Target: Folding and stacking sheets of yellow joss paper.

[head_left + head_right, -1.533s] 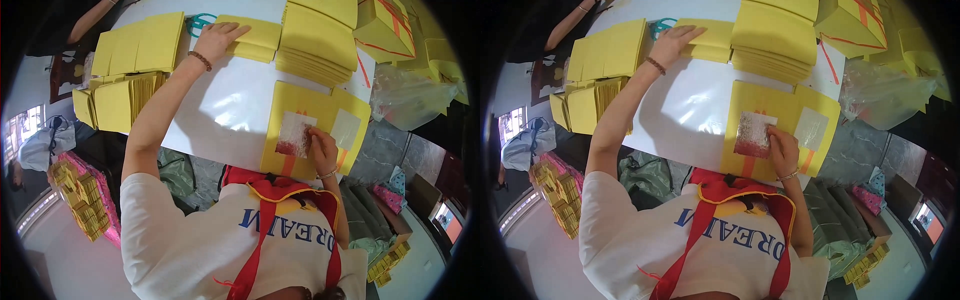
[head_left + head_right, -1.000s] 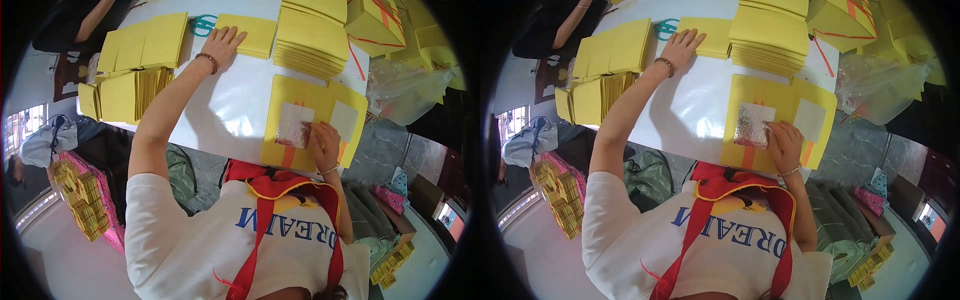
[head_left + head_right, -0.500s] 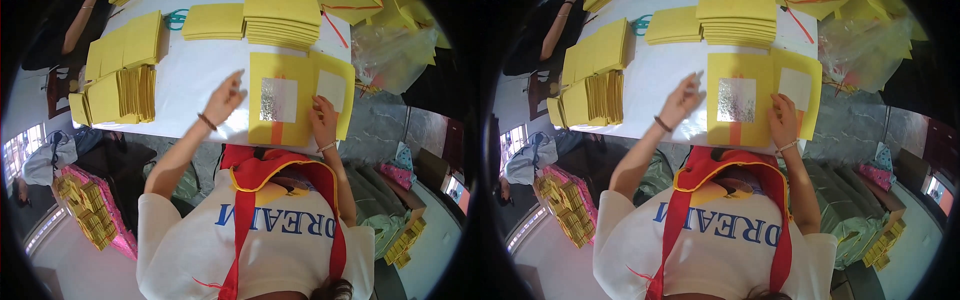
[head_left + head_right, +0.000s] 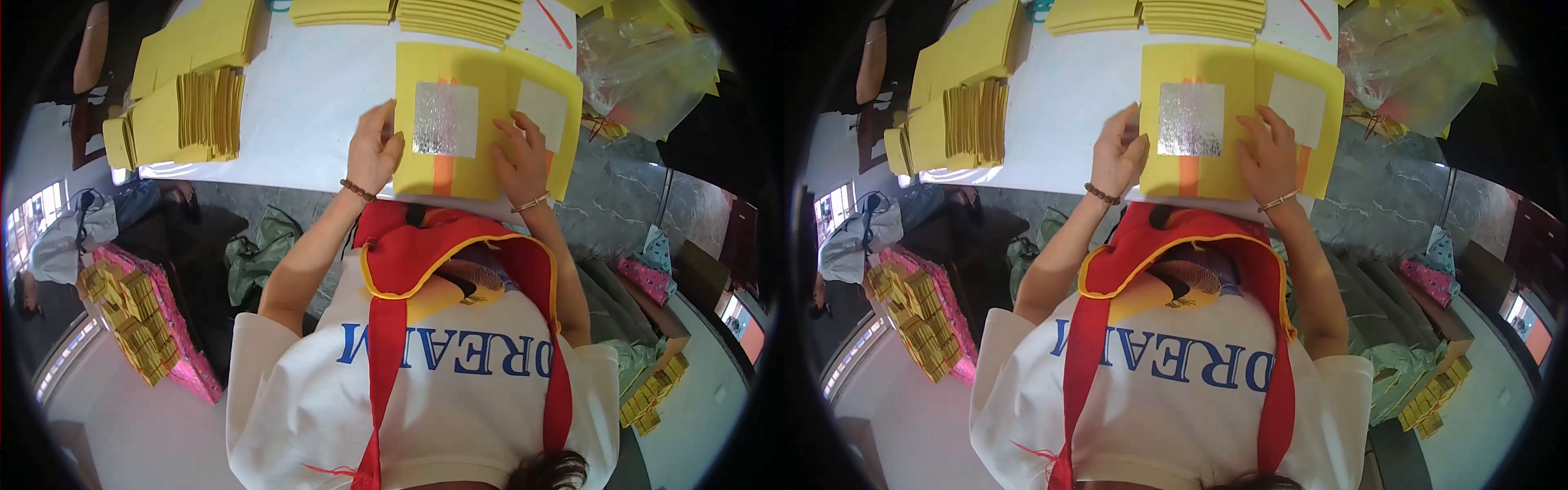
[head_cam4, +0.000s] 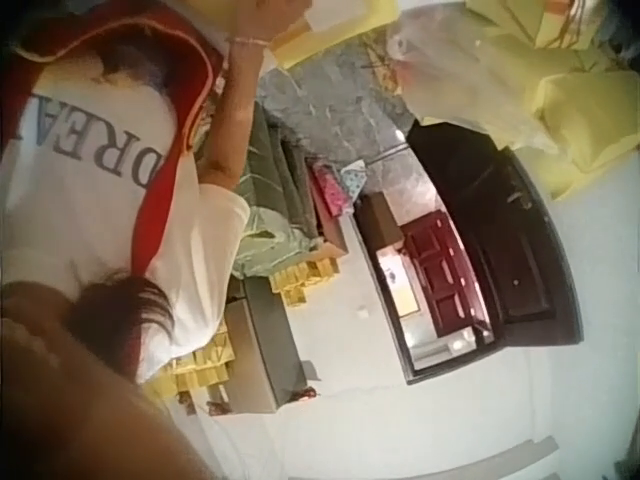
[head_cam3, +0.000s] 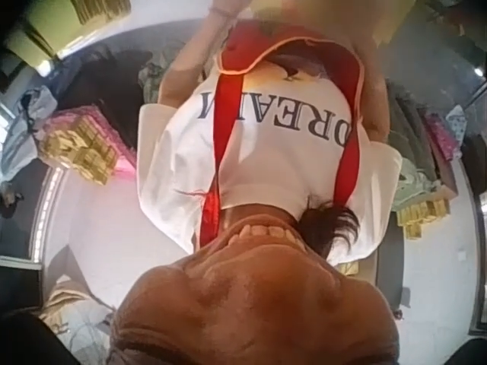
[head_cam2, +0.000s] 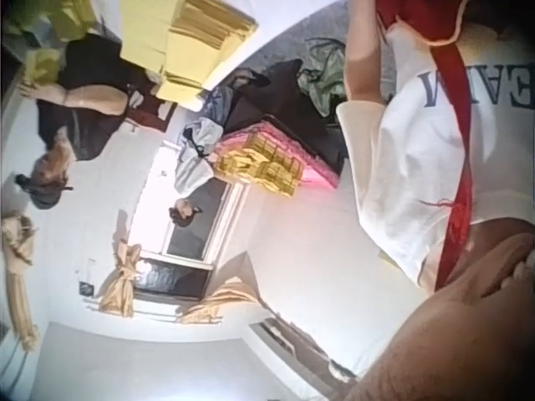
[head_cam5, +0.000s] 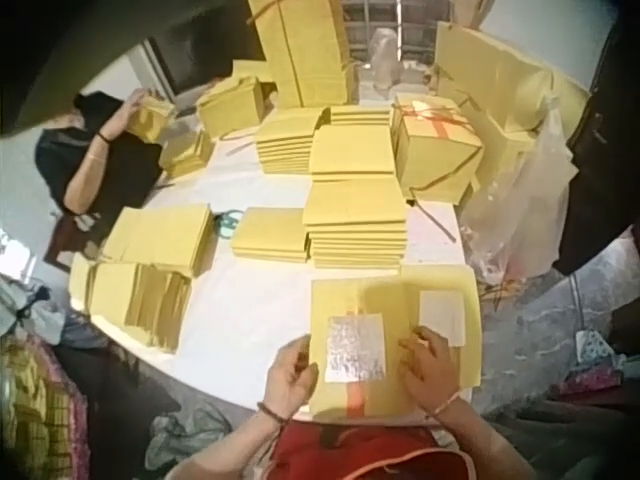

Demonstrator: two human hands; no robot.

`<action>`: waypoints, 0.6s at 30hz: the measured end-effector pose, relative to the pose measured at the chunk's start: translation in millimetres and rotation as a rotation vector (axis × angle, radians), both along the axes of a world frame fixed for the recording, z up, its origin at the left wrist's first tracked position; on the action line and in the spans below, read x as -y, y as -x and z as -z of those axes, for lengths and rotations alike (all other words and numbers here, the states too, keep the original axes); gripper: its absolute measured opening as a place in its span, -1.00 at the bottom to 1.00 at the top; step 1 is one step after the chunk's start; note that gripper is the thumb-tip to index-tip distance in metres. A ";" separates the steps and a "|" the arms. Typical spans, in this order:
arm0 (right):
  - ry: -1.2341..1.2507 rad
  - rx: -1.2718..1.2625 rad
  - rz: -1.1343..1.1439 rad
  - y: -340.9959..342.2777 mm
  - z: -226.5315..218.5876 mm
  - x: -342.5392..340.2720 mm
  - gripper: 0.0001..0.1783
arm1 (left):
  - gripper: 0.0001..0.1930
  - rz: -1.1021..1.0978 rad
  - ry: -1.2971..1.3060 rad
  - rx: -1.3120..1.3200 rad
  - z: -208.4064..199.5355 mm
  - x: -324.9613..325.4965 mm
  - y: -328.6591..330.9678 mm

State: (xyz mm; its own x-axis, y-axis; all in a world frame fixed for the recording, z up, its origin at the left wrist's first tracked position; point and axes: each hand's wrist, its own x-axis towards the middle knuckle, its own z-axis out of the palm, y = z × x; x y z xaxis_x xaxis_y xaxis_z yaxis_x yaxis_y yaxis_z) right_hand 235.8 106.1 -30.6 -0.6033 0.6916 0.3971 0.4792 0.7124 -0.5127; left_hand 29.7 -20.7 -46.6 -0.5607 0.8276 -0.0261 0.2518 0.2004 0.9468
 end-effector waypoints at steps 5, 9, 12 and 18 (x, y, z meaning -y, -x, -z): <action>0.083 0.198 -0.280 -9.5 -14.4 9.3 -0.73 | -0.52 0.575 -0.068 -0.679 -25.9 29.4 1.2; 0.322 -0.068 -0.271 -12.5 10.8 5.4 -0.84 | -0.56 0.617 -0.062 -0.838 -23.6 35.3 -5.5; 0.657 -0.304 -0.168 -17.5 22.8 9.5 -0.82 | -0.67 0.622 -0.093 -0.887 -24.9 34.1 -5.1; 0.929 -0.360 -0.077 -20.1 21.3 8.0 -0.68 | -0.87 0.660 -0.048 -0.511 -29.9 25.0 6.5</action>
